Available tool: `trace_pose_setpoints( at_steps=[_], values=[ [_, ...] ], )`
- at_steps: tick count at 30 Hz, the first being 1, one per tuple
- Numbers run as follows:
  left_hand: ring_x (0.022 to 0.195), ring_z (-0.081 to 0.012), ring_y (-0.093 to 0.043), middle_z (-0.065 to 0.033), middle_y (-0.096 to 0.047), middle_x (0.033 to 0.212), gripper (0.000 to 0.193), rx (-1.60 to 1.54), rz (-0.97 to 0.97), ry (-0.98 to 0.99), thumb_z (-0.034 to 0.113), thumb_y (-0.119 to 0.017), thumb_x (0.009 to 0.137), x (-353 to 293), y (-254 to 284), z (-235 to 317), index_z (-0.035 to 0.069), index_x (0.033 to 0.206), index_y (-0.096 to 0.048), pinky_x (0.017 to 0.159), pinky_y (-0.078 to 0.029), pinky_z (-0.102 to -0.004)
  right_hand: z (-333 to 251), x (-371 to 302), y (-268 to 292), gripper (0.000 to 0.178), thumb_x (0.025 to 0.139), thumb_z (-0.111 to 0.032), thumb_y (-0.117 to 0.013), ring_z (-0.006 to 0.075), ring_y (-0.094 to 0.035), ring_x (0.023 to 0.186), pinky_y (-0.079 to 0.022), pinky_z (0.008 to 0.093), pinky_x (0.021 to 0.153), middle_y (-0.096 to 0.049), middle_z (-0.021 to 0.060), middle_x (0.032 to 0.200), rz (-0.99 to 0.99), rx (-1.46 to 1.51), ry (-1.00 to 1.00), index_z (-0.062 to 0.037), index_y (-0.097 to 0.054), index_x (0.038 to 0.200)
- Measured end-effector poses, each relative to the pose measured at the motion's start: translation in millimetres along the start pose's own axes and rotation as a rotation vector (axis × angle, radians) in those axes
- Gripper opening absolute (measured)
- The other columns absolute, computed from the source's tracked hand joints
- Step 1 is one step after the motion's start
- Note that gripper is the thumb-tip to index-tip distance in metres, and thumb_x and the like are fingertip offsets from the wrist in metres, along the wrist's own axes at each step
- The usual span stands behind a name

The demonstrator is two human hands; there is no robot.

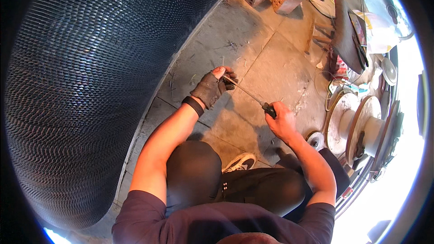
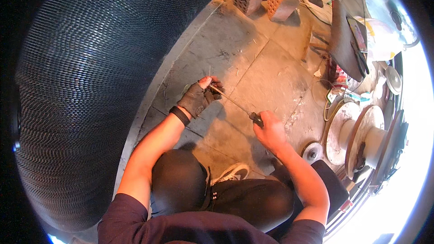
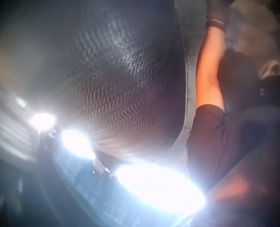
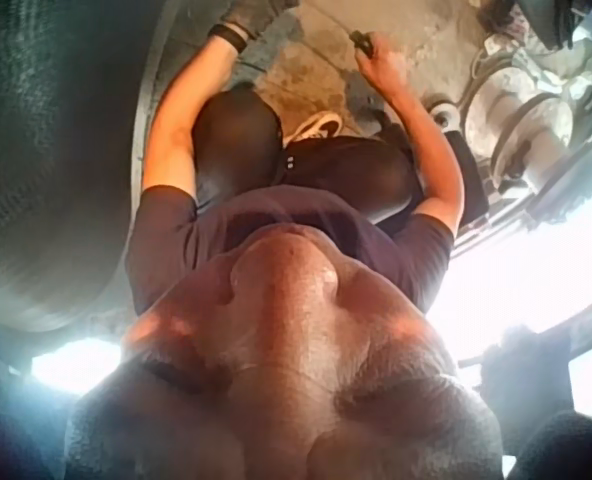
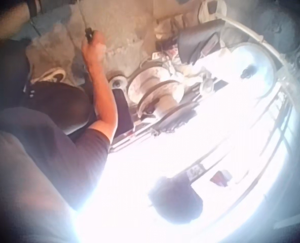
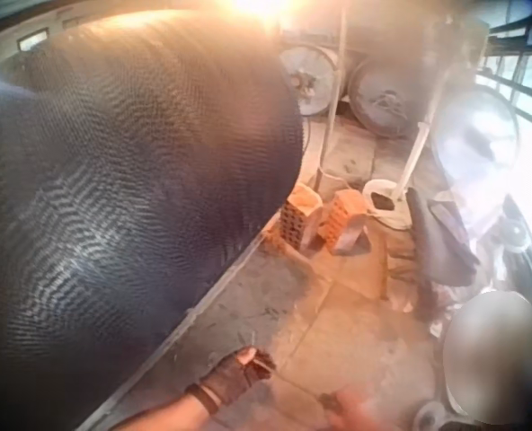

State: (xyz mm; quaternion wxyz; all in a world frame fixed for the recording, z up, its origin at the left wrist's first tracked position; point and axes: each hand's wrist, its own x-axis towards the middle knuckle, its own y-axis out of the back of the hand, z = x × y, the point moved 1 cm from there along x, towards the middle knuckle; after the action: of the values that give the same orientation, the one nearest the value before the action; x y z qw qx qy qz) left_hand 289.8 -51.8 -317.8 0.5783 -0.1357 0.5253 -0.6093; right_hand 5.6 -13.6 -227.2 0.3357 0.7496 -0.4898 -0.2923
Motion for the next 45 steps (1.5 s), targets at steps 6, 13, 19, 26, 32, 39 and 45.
trace_pose_setpoints(
  at_steps=[6, 13, 19, 26, 32, 39, 45],
  values=[
    [0.09, -0.0228, -0.069, -0.0087, -0.068, 0.097, 0.026, 0.345, 0.051, 0.07, 0.03, -0.057, 0.101, 5.4, 19.9, -4.7, 0.006, 0.109, -0.061, 0.074, -0.057, -0.0362, -5.3, -5.6, 3.5, 0.013, 0.081, -0.012, -0.066, 0.0417, -0.063, 0.075, -0.05, 0.0487, 0.065, -0.06, 0.0198, 0.084, -0.096, -0.128, 0.018, -0.004, -0.059, 0.089],
    [0.056, -0.0147, -0.052, -0.0024, -0.057, 0.074, 0.025, 0.747, 0.175, 0.222, 0.026, -0.054, 0.102, -5.4, 12.8, -11.2, 0.004, 0.094, -0.061, 0.054, -0.043, -0.0302, 4.3, -11.4, 24.1, 0.019, 0.078, -0.011, -0.068, 0.0419, -0.062, 0.075, -0.049, 0.0492, 0.064, -0.057, 0.0179, 0.088, -0.161, -0.202, 0.163, -0.0046, -0.057, 0.093],
    [0.057, -0.0134, -0.051, -0.0001, -0.055, 0.071, 0.027, 0.703, -0.093, 0.234, 0.031, -0.059, 0.1, -10.7, 23.0, -3.2, 0.004, 0.097, -0.064, 0.052, -0.04, -0.0286, 2.2, 5.2, 27.8, 0.024, 0.083, -0.022, -0.072, 0.04, -0.064, 0.076, -0.051, 0.0458, 0.067, -0.063, 0.0202, 0.085, -0.01, -0.056, -0.072, -0.0031, -0.061, 0.091],
    [0.057, -0.0112, -0.052, 0.0026, -0.055, 0.072, 0.036, 0.849, -0.324, 0.408, 0.042, -0.063, 0.096, -27.0, -37.1, -15.7, 0.006, 0.094, -0.066, 0.051, -0.038, -0.0267, -29.6, 47.8, -19.3, 0.026, 0.084, -0.018, -0.077, 0.0152, -0.064, 0.07, -0.051, 0.0308, 0.062, -0.067, 0.0066, 0.079, -0.115, 0.766, -0.411, 0.0003, -0.063, 0.096],
    [0.056, -0.0116, -0.053, 0.0022, -0.057, 0.071, 0.034, 0.874, -0.324, 0.432, 0.04, -0.06, 0.098, -31.1, -34.1, -12.1, 0.007, 0.092, -0.064, 0.052, -0.039, -0.0269, -28.7, 48.8, -29.7, 0.02, 0.085, -0.011, -0.073, 0.0123, -0.063, 0.07, -0.05, 0.0281, 0.063, -0.066, 0.0041, 0.079, -0.091, 0.867, -0.383, -0.0006, -0.062, 0.098],
    [0.058, -0.0135, -0.054, -0.0003, -0.061, 0.076, 0.03, 0.743, -0.234, 0.426, 0.036, -0.062, 0.096, -28.2, -8.4, -15.6, 0.005, 0.097, -0.065, 0.055, -0.042, -0.0293, 50.2, 54.2, 33.0, 0.024, 0.087, -0.02, -0.072, 0.0185, -0.062, 0.057, -0.049, 0.0344, 0.056, -0.062, 0.0119, 0.067, 0.406, 0.012, -0.362, -0.0006, -0.059, 0.092],
    [0.064, -0.0172, -0.062, -0.003, -0.064, 0.082, 0.027, 0.609, -0.267, 0.393, 0.031, -0.062, 0.094, -12.8, -4.5, -20.4, 0.005, 0.1, -0.066, 0.056, -0.046, -0.0297, 69.7, 83.1, 34.5, 0.049, 0.094, -0.046, -0.06, 0.0489, -0.064, 0.089, -0.049, 0.0541, 0.076, -0.066, 0.0312, 0.089, 0.215, -0.166, -0.483, 0.0021, -0.061, 0.097]
  ],
)
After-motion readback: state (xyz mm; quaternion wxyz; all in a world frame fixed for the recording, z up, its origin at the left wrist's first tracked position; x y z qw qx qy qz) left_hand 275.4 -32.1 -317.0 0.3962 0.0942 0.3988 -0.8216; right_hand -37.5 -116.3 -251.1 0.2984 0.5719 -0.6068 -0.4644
